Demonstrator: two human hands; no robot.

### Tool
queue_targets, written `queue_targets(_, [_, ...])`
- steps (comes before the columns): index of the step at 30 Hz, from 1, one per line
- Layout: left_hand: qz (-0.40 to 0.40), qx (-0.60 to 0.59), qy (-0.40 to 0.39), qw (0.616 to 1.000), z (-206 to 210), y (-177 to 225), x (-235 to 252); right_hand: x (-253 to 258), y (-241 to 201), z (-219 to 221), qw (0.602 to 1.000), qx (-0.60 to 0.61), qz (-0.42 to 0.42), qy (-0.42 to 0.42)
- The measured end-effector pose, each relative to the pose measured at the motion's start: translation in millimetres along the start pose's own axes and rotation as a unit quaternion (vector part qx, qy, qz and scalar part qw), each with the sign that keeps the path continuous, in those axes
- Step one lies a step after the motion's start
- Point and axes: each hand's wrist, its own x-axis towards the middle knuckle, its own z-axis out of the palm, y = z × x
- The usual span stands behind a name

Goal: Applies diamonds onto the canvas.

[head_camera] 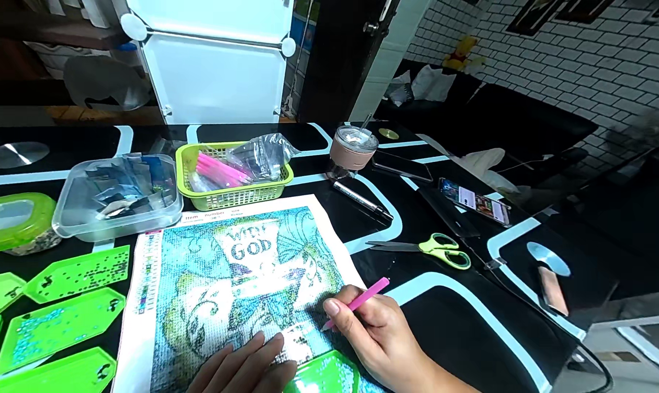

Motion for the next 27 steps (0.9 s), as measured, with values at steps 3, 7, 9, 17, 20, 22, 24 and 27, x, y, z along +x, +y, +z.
queue_targets(3, [-0.004, -0.001, -0.007, 1.000, -0.8, 0.5, 0.8, 0.9, -0.8, -0.8, 1.000, -0.004, 0.001, -0.007])
queue_targets(7, [-0.004, -0.005, -0.005, 1.000, -0.3, 0.4, 0.2, 1.1, -1.8, -0.8, 1.000, -0.011, -0.003, -0.010])
queue_targets(9, [-0.004, -0.005, -0.004, 1.000, -0.6, 0.9, 0.2, 1.1, -2.0, -1.2, 1.000, -0.013, -0.006, -0.012])
queue_targets(17, [-0.003, -0.002, -0.010, 1.000, -1.5, 0.8, 0.4, -0.7, -1.6, -3.5, 0.999, 0.026, -0.022, 0.017])
queue_targets(20, [-0.003, 0.001, -0.008, 1.000, -1.6, 1.1, -0.2, -0.8, -0.6, -4.3, 0.999, 0.043, -0.014, 0.016])
queue_targets(22, [-0.003, 0.002, -0.006, 1.000, -1.3, 1.3, -0.3, -1.7, 0.2, -3.3, 0.999, 0.039, -0.014, 0.010])
queue_targets(24, [-0.002, 0.001, -0.007, 1.000, -1.5, 1.3, 0.4, -1.8, 0.6, -3.7, 0.999, 0.028, -0.016, 0.010])
queue_targets(27, [-0.003, -0.001, -0.004, 1.000, -0.9, 0.9, -0.1, -1.9, 0.4, -2.7, 1.000, 0.022, -0.018, 0.010])
